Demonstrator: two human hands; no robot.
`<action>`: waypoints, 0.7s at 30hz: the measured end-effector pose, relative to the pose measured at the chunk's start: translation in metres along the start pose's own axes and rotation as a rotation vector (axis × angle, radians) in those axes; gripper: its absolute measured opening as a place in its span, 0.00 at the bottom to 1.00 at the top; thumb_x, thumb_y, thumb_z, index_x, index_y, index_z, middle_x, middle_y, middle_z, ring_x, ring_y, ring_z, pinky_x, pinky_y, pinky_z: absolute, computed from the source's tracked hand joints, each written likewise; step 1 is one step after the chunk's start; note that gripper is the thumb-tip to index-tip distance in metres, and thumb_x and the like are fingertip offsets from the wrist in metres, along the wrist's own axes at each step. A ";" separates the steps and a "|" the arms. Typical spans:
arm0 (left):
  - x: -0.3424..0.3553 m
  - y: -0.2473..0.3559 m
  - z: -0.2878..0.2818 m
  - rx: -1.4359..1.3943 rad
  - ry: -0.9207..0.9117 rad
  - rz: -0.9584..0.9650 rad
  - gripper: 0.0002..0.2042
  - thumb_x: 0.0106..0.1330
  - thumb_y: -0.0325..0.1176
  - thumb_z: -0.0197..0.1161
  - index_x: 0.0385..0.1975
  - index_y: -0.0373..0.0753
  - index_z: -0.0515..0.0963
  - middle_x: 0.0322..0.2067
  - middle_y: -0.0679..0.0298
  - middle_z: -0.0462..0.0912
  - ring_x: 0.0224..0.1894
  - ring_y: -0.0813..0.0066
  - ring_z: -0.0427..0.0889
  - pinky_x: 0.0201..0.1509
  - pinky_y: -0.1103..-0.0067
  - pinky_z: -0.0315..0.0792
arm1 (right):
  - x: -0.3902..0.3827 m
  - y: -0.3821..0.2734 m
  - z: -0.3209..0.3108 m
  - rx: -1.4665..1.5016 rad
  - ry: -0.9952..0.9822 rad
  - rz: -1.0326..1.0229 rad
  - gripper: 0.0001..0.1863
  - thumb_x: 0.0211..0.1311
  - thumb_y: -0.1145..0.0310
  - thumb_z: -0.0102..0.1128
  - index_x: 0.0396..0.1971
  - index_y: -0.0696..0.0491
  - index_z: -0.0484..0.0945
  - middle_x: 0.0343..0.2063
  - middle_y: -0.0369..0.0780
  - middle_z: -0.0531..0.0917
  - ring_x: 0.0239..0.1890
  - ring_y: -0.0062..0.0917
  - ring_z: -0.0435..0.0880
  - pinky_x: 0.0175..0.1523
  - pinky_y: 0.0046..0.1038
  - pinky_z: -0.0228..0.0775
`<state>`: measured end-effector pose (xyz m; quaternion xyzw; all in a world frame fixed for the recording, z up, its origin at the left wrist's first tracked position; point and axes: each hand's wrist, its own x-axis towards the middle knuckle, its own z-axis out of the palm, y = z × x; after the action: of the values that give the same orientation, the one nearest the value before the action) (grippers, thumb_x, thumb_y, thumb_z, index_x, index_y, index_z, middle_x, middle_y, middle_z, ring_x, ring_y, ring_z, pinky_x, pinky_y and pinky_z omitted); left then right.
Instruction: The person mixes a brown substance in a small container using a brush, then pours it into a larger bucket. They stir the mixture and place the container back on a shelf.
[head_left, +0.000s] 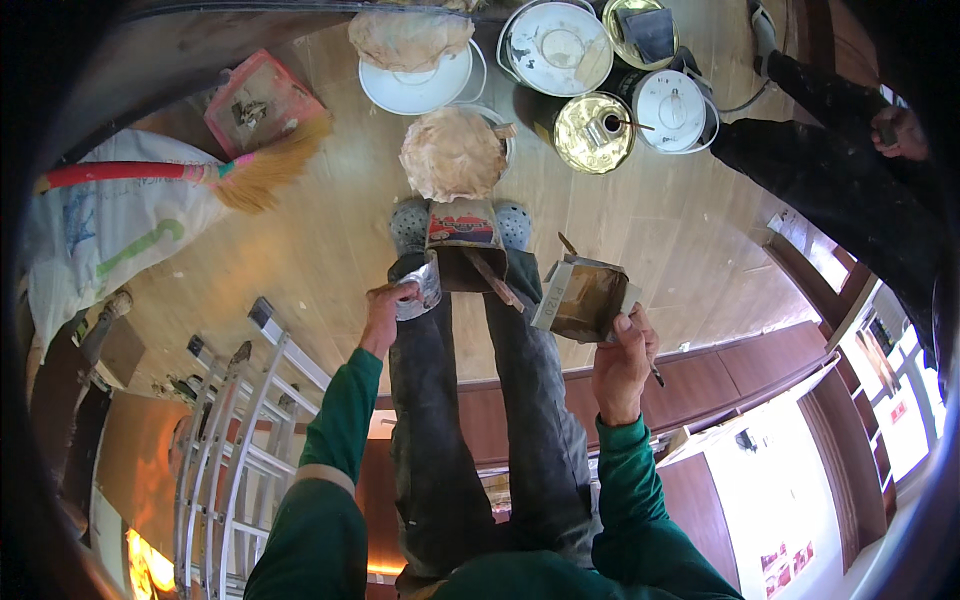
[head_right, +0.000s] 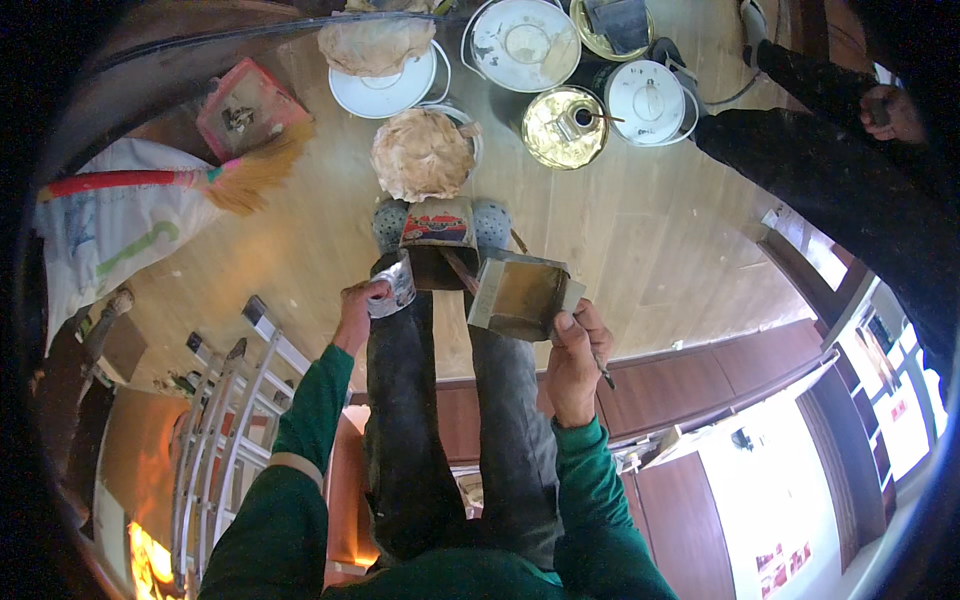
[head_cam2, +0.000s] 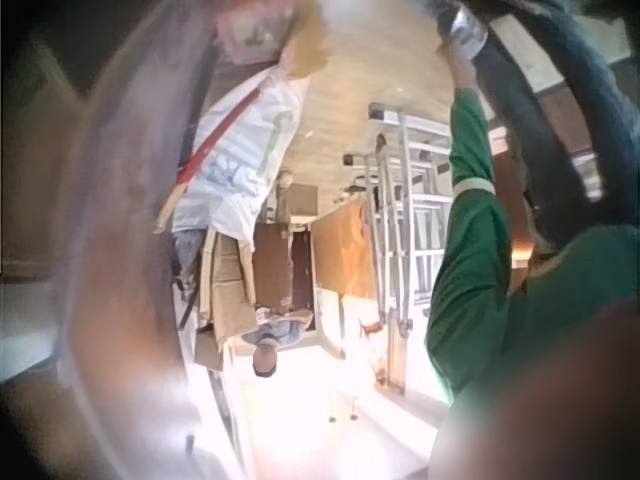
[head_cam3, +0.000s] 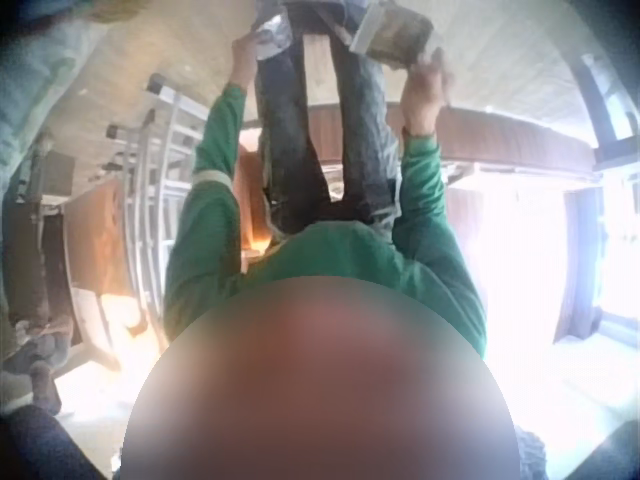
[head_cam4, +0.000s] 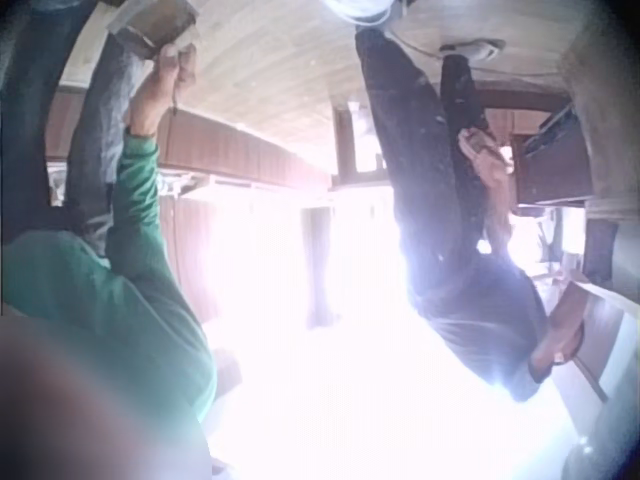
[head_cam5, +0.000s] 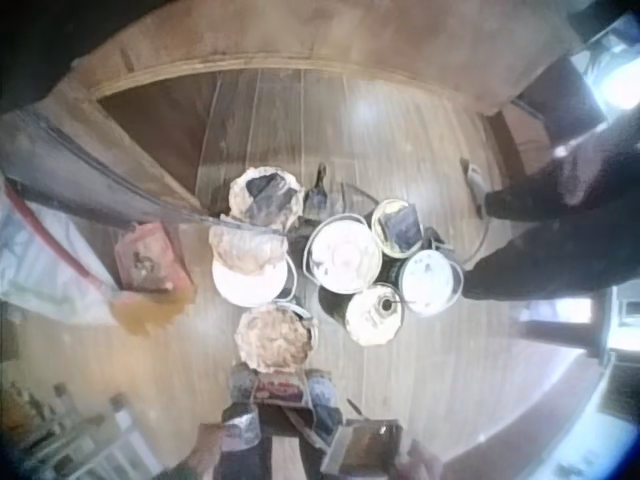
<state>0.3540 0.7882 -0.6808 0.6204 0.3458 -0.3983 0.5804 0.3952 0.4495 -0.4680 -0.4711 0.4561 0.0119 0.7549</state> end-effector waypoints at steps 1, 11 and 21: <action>0.011 -0.008 -0.009 0.057 -0.078 0.058 0.11 0.60 0.34 0.66 0.18 0.37 0.81 0.23 0.65 0.83 0.30 0.78 0.81 0.43 0.80 0.72 | -0.001 0.001 -0.002 -0.015 -0.008 -0.008 0.18 0.62 0.68 0.59 0.49 0.62 0.77 0.43 0.37 0.83 0.47 0.24 0.81 0.57 0.28 0.71; -0.015 0.101 0.021 1.205 0.370 0.706 0.28 0.47 0.32 0.71 0.51 0.37 0.76 0.53 0.55 0.77 0.56 0.56 0.76 0.60 0.62 0.69 | -0.005 0.002 -0.030 -0.029 0.148 -0.029 0.07 0.60 0.71 0.62 0.29 0.52 0.72 0.47 0.38 0.77 0.54 0.30 0.76 0.61 0.40 0.68; -0.006 -0.017 0.172 1.423 -0.206 0.860 0.17 0.57 0.29 0.63 0.48 0.36 0.75 0.48 0.55 0.71 0.47 0.58 0.77 0.47 0.68 0.77 | -0.001 -0.019 -0.006 0.055 0.154 -0.122 0.07 0.61 0.70 0.60 0.30 0.57 0.75 0.28 0.31 0.74 0.33 0.14 0.71 0.44 0.18 0.63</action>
<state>0.3201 0.6187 -0.6842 0.8769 -0.3098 -0.3202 0.1802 0.3987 0.4350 -0.4544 -0.4765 0.4835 -0.0829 0.7295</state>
